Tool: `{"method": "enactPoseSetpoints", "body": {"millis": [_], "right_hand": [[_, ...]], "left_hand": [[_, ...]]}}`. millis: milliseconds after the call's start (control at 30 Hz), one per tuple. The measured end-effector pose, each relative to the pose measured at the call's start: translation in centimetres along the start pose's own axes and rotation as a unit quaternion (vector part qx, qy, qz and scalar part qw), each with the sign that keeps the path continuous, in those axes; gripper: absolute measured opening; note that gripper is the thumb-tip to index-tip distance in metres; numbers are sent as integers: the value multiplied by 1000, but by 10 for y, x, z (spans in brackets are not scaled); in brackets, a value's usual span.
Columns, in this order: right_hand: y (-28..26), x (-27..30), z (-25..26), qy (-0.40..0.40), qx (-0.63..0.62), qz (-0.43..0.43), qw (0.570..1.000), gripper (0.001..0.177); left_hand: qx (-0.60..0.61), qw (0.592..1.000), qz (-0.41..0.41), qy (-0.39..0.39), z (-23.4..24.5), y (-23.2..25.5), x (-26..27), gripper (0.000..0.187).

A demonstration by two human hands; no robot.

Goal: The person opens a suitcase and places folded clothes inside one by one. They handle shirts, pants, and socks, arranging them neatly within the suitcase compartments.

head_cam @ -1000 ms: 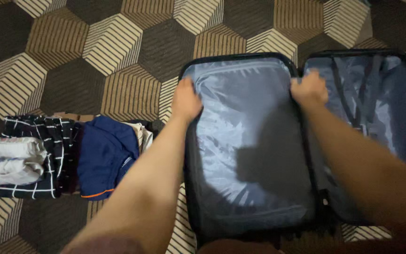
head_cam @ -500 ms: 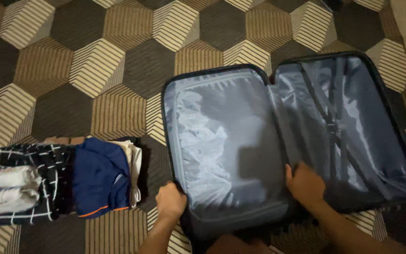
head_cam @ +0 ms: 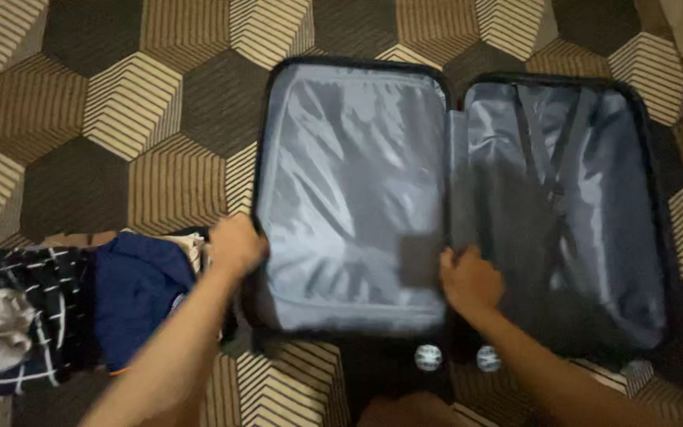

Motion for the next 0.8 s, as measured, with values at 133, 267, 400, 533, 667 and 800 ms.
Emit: {"method": "enactPoseSetpoints", "body": {"millis": [133, 267, 400, 533, 667, 800], "right_hand": [[-51, -4, -27, 3, -80, -62, 995, 60], [-95, -18, -55, -81, -206, -190, 957, 66], [-109, -22, -52, -101, -217, -143, 960, 65], [-109, -23, -54, -131, -278, -110, 945, 68], [-79, -19, -63, -205, -387, -110, 892, 56], [-24, -21, -16, 49, -189, 105, 975, 34]], "left_hand": [[-38, 997, 11, 68, 59, -3, -104, 39], [6, 996, 2, 88, 118, 12, -179, 43], [56, 992, -56, 95, 134, 47, -159, 35], [230, 907, -105, 336, 125, 90, -24, 14], [281, 881, -89, 370, 97, 125, 115, 14], [306, 905, -95, 280, 66, 153, 198, 17]]}}
Point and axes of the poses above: each hand's wrist, its own x-axis away from the middle knuckle, its own z-axis out of the back of the hand, y = z × x, the point moved 8 cm from there along -x, towards the middle knuckle, and after that the axes turned 11 degrees about -x, right-handed, at the moved point
